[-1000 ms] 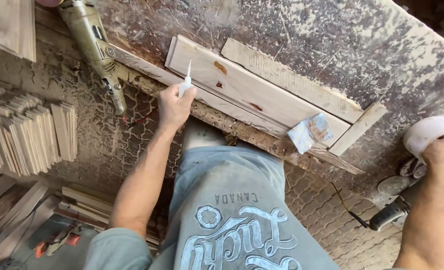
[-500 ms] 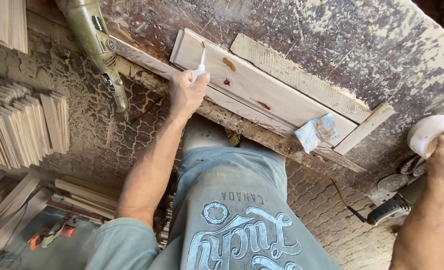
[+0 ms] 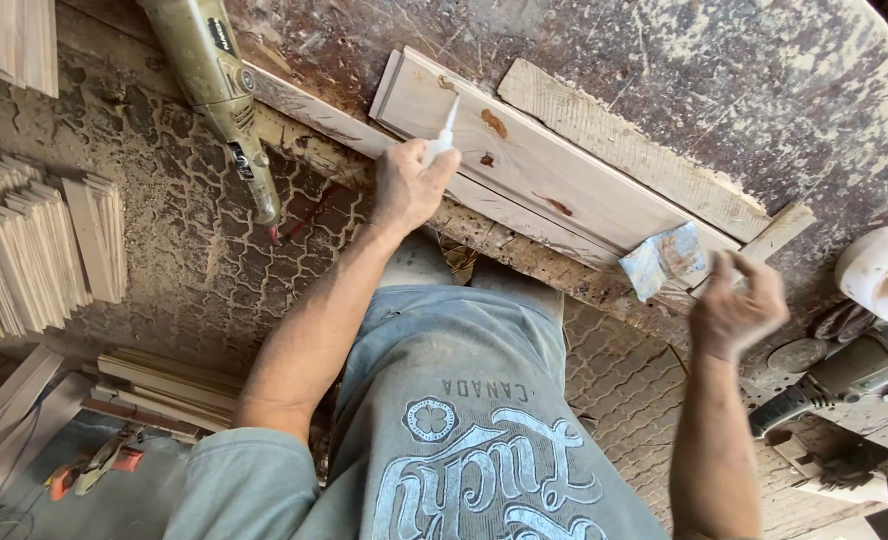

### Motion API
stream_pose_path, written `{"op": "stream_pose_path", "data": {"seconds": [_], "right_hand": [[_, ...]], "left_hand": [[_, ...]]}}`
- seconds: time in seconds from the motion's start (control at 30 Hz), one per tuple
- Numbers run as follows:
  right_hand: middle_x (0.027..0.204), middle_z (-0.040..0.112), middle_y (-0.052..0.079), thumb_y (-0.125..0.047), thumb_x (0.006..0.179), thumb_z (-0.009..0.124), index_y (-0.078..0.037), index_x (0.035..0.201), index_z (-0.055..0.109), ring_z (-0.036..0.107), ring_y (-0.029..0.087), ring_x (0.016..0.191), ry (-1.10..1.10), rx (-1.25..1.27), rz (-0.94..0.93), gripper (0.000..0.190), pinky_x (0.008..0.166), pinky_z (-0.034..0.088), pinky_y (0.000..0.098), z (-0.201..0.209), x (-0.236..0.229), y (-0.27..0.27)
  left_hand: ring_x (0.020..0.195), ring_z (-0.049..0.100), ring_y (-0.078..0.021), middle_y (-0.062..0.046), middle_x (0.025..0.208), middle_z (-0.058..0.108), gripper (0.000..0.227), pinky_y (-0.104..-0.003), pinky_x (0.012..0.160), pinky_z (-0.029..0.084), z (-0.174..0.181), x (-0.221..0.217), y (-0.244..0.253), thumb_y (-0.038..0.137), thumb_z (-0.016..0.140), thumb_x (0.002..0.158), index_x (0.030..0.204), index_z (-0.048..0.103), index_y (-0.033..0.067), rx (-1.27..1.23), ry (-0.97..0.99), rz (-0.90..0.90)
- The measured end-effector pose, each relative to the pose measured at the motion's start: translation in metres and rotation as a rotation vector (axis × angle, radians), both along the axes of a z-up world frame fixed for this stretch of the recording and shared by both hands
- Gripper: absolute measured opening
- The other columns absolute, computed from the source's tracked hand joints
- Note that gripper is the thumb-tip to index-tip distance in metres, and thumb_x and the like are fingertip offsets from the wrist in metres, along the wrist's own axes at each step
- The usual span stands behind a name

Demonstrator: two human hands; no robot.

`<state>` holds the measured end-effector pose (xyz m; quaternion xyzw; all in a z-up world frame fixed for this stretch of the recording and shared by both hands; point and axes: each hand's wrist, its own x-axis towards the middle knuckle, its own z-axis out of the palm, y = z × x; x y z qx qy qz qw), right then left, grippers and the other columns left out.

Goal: The recorder is sanding wooden panels with a power sander and applying glue to the wood edges on a workbench.

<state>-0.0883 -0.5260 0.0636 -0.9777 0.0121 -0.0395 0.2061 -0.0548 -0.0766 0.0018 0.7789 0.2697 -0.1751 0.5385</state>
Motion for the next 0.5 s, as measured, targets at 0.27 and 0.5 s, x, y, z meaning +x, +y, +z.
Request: {"op": "stream_pose_path", "data": {"seconds": [0.27,0.5], "right_hand": [[0.084,0.076,0.006,-0.013,0.093,0.087,-0.012,0.094,0.08,0.07,0.024,0.077,-0.011,0.233,0.095,0.007,0.079,0.051,0.0348,-0.055,0.006,0.17],[0.085,0.07,-0.001,-0.032,0.09,0.084,-0.021,0.093,0.078,0.064,0.019,0.081,-0.152,0.115,0.299,0.013,0.089,0.049,0.037,-0.107,0.05,0.278]], "left_hand": [[0.045,0.051,-0.0213,-0.009,0.047,0.051,0.042,-0.033,0.045,0.041,0.004,-0.001,0.021,0.035,0.072,0.092,0.061,0.062,0.0074,0.051,-0.055,0.042],[0.047,0.05,-0.0127,-0.005,0.049,0.052,0.043,-0.027,0.048,0.042,0.058,0.001,0.062,0.027,0.072,0.101,0.063,0.061,0.0097,-0.007,-0.194,-0.012]]}}
